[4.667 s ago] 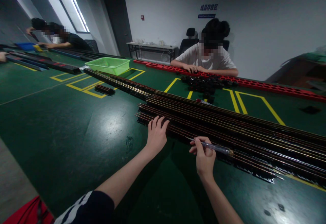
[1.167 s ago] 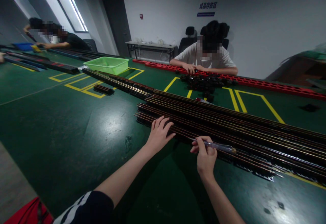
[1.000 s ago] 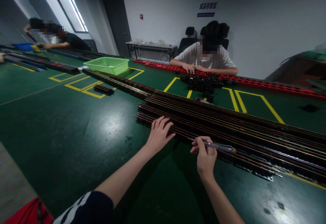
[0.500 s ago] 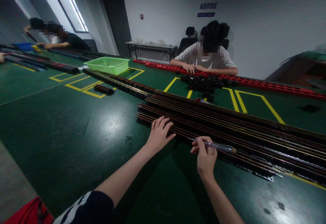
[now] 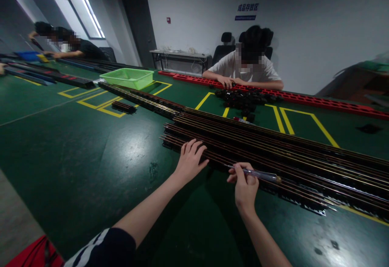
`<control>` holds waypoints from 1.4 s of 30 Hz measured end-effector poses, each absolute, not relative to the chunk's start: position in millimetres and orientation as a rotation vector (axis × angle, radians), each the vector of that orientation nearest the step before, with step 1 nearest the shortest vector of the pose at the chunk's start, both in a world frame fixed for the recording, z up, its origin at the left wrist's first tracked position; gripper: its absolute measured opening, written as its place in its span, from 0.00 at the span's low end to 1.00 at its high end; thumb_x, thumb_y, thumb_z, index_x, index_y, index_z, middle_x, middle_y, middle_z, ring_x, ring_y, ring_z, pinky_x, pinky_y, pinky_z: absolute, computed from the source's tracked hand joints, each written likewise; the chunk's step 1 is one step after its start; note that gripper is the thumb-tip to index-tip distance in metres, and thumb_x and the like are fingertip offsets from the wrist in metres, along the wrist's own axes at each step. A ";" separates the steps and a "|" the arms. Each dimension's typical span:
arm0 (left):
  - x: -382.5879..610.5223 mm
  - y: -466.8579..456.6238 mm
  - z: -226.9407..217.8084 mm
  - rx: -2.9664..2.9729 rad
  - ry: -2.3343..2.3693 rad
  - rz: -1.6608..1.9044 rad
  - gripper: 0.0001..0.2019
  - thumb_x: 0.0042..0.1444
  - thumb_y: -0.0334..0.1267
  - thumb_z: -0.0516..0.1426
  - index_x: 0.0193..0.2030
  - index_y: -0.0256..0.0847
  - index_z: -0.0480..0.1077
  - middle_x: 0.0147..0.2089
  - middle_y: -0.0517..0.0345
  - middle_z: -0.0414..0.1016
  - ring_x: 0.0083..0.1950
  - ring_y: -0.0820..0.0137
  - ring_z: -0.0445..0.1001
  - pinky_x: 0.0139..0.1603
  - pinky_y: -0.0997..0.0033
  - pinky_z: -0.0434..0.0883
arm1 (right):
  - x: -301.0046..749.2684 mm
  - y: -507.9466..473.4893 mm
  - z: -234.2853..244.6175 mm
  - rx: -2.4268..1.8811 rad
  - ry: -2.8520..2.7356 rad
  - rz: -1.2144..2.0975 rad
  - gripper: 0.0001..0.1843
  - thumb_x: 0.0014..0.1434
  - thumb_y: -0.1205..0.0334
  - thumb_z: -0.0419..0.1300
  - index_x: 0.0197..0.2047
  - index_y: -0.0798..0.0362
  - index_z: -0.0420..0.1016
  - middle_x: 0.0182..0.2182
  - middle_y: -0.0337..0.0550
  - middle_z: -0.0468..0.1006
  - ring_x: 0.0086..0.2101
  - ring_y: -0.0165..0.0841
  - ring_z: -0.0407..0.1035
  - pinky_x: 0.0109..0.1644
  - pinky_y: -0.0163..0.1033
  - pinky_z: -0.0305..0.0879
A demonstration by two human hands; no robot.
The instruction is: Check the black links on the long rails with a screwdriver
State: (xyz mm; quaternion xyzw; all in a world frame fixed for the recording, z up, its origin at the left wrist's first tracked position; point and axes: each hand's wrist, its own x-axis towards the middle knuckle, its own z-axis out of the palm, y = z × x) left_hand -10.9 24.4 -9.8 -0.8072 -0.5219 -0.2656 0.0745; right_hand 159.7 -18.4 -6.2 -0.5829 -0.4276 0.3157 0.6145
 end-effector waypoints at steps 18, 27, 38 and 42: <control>-8.3 22.5 -8.8 -2.378 -1.597 -0.816 0.15 0.55 0.32 0.52 0.50 0.40 0.65 0.56 0.50 0.67 0.62 0.58 0.57 0.59 0.52 0.55 | 151.3 -22.6 -0.1 -1.285 -1.066 0.753 0.14 0.55 0.51 0.57 0.31 0.55 0.69 0.22 0.39 0.74 0.16 0.26 0.64 0.20 0.31 0.59; -7.8 21.9 -9.0 -2.356 -1.607 -0.799 0.18 0.54 0.25 0.49 0.52 0.40 0.65 0.56 0.51 0.67 0.62 0.58 0.57 0.59 0.52 0.56 | 154.9 -21.4 -2.1 -1.297 -1.127 0.737 0.15 0.56 0.50 0.57 0.31 0.55 0.69 0.23 0.40 0.74 0.17 0.27 0.65 0.20 0.32 0.60; -10.5 21.7 -7.6 -2.345 -1.641 -0.783 0.22 0.52 0.21 0.47 0.51 0.41 0.66 0.56 0.50 0.67 0.62 0.57 0.58 0.58 0.49 0.57 | 157.7 -20.3 -5.3 -1.282 -1.057 0.759 0.16 0.54 0.48 0.58 0.31 0.55 0.69 0.21 0.39 0.74 0.17 0.28 0.66 0.21 0.33 0.60; -10.4 21.9 -7.0 -2.331 -1.656 -0.782 0.22 0.51 0.20 0.47 0.50 0.40 0.67 0.56 0.50 0.67 0.61 0.56 0.58 0.57 0.48 0.58 | 157.1 -20.7 -4.6 -1.276 -1.056 0.743 0.15 0.55 0.49 0.57 0.31 0.55 0.68 0.22 0.39 0.73 0.17 0.27 0.66 0.20 0.32 0.60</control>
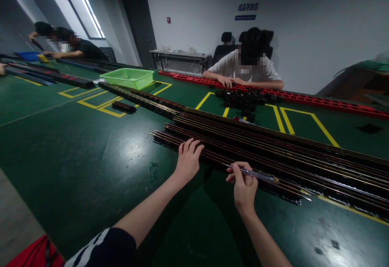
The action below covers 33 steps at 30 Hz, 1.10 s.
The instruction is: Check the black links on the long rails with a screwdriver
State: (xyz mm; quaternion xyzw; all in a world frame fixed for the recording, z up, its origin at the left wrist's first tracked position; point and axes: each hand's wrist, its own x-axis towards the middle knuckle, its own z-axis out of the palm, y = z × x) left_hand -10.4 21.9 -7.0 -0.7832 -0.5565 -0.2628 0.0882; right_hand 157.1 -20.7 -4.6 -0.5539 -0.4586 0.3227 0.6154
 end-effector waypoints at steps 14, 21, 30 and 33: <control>-12.9 23.6 -7.9 -2.397 -1.640 -0.865 0.22 0.50 0.22 0.48 0.50 0.42 0.66 0.56 0.51 0.66 0.62 0.59 0.56 0.59 0.52 0.57 | 157.5 -19.7 -5.6 -1.266 -1.169 0.748 0.16 0.56 0.49 0.56 0.31 0.54 0.68 0.22 0.39 0.73 0.17 0.27 0.65 0.20 0.32 0.60; -12.1 21.2 -4.8 -2.472 -1.593 -0.839 0.20 0.51 0.31 0.52 0.53 0.41 0.65 0.57 0.50 0.65 0.63 0.57 0.55 0.60 0.51 0.54 | 155.0 -21.4 -3.7 -1.270 -1.154 0.727 0.13 0.57 0.52 0.55 0.31 0.54 0.67 0.23 0.38 0.72 0.17 0.26 0.64 0.21 0.31 0.60; -12.2 22.5 -6.2 -2.461 -1.587 -0.811 0.18 0.54 0.37 0.53 0.52 0.41 0.66 0.58 0.49 0.65 0.63 0.57 0.55 0.59 0.52 0.54 | 153.0 -22.2 -1.5 -1.270 -1.127 0.726 0.13 0.57 0.53 0.56 0.31 0.54 0.67 0.22 0.38 0.72 0.17 0.25 0.64 0.21 0.31 0.60; -12.0 22.5 -6.9 -2.457 -1.588 -0.810 0.18 0.54 0.37 0.53 0.52 0.41 0.66 0.57 0.49 0.65 0.63 0.57 0.55 0.59 0.52 0.54 | 154.9 -20.8 -3.8 -1.270 -1.143 0.739 0.13 0.57 0.52 0.56 0.31 0.54 0.67 0.22 0.38 0.72 0.17 0.25 0.64 0.20 0.31 0.60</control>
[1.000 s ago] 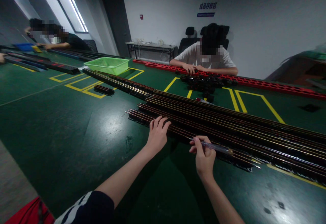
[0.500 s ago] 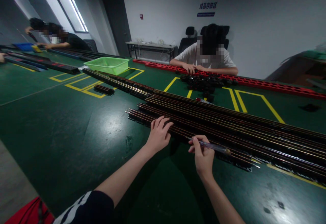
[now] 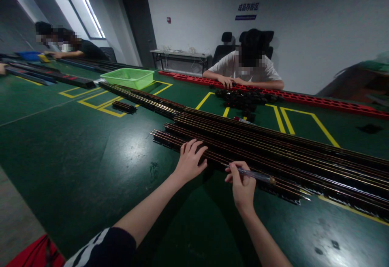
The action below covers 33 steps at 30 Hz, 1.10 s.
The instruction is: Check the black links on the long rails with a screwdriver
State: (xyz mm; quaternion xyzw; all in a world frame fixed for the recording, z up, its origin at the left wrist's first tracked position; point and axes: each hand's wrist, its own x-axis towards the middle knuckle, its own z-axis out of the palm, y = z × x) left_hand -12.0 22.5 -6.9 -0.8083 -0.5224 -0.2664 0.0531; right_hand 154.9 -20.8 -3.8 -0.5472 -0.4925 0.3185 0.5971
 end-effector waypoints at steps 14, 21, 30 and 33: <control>-12.8 23.9 -10.0 -2.445 -1.574 -0.826 0.17 0.54 0.40 0.55 0.51 0.41 0.66 0.57 0.49 0.65 0.62 0.57 0.56 0.59 0.51 0.55 | 155.0 -21.1 -3.6 -1.273 -1.139 0.734 0.13 0.57 0.52 0.56 0.31 0.54 0.67 0.22 0.38 0.72 0.17 0.25 0.64 0.20 0.30 0.60; -12.5 23.2 -9.8 -2.453 -1.572 -0.821 0.17 0.55 0.41 0.55 0.52 0.41 0.65 0.57 0.49 0.65 0.62 0.56 0.56 0.59 0.50 0.55 | 156.3 -21.3 -3.9 -1.280 -1.134 0.714 0.14 0.57 0.51 0.55 0.31 0.55 0.68 0.22 0.39 0.72 0.17 0.26 0.65 0.20 0.31 0.60; -12.4 24.2 -9.7 -2.450 -1.577 -0.818 0.17 0.55 0.41 0.55 0.52 0.41 0.65 0.57 0.49 0.66 0.62 0.56 0.56 0.59 0.50 0.55 | 156.1 -23.3 -0.9 -1.305 -1.065 0.641 0.14 0.56 0.51 0.56 0.30 0.55 0.68 0.20 0.38 0.72 0.16 0.27 0.65 0.20 0.32 0.61; -12.4 24.3 -9.6 -2.447 -1.575 -0.824 0.17 0.55 0.41 0.55 0.52 0.42 0.66 0.56 0.49 0.66 0.62 0.56 0.57 0.59 0.50 0.55 | 155.6 -23.9 0.7 -1.298 -1.034 0.649 0.15 0.55 0.50 0.56 0.30 0.55 0.67 0.20 0.38 0.72 0.15 0.27 0.65 0.19 0.32 0.61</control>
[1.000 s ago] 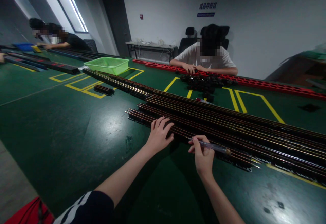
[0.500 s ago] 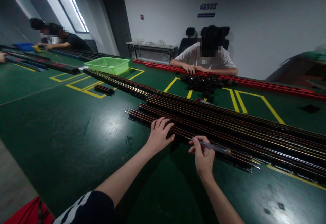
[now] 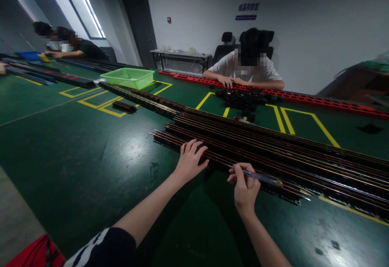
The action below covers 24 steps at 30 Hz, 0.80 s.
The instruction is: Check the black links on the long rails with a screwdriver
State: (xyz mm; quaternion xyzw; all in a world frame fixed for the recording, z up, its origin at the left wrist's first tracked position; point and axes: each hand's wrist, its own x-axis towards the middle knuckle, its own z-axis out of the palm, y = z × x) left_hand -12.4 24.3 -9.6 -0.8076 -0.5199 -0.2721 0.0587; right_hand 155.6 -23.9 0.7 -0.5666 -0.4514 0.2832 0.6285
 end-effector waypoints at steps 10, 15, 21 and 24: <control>-13.2 23.6 -9.0 -2.452 -1.578 -0.813 0.17 0.55 0.42 0.55 0.52 0.41 0.66 0.56 0.49 0.66 0.62 0.56 0.56 0.59 0.50 0.55 | 156.5 -22.7 -0.4 -1.293 -1.020 0.702 0.14 0.55 0.51 0.56 0.30 0.55 0.67 0.20 0.38 0.72 0.16 0.28 0.66 0.20 0.33 0.62; -13.5 23.4 -8.6 -2.454 -1.580 -0.815 0.17 0.56 0.42 0.54 0.52 0.41 0.66 0.56 0.48 0.66 0.62 0.56 0.56 0.59 0.50 0.55 | 157.1 -22.7 -0.7 -1.294 -1.021 0.714 0.15 0.55 0.50 0.57 0.30 0.55 0.68 0.20 0.38 0.72 0.17 0.28 0.66 0.20 0.32 0.62; -12.6 23.4 -8.3 -2.441 -1.581 -0.820 0.17 0.55 0.42 0.55 0.51 0.42 0.66 0.56 0.49 0.66 0.62 0.56 0.57 0.58 0.50 0.55 | 158.1 -20.8 -3.9 -1.302 -1.005 0.739 0.15 0.55 0.49 0.57 0.30 0.55 0.67 0.20 0.37 0.72 0.15 0.28 0.65 0.18 0.32 0.61; -12.4 23.0 -7.8 -2.431 -1.591 -0.816 0.17 0.55 0.42 0.55 0.51 0.43 0.66 0.56 0.49 0.66 0.62 0.56 0.57 0.58 0.50 0.55 | 157.8 -20.9 -4.4 -1.303 -0.982 0.755 0.16 0.54 0.49 0.57 0.30 0.55 0.67 0.19 0.37 0.71 0.14 0.28 0.65 0.17 0.31 0.60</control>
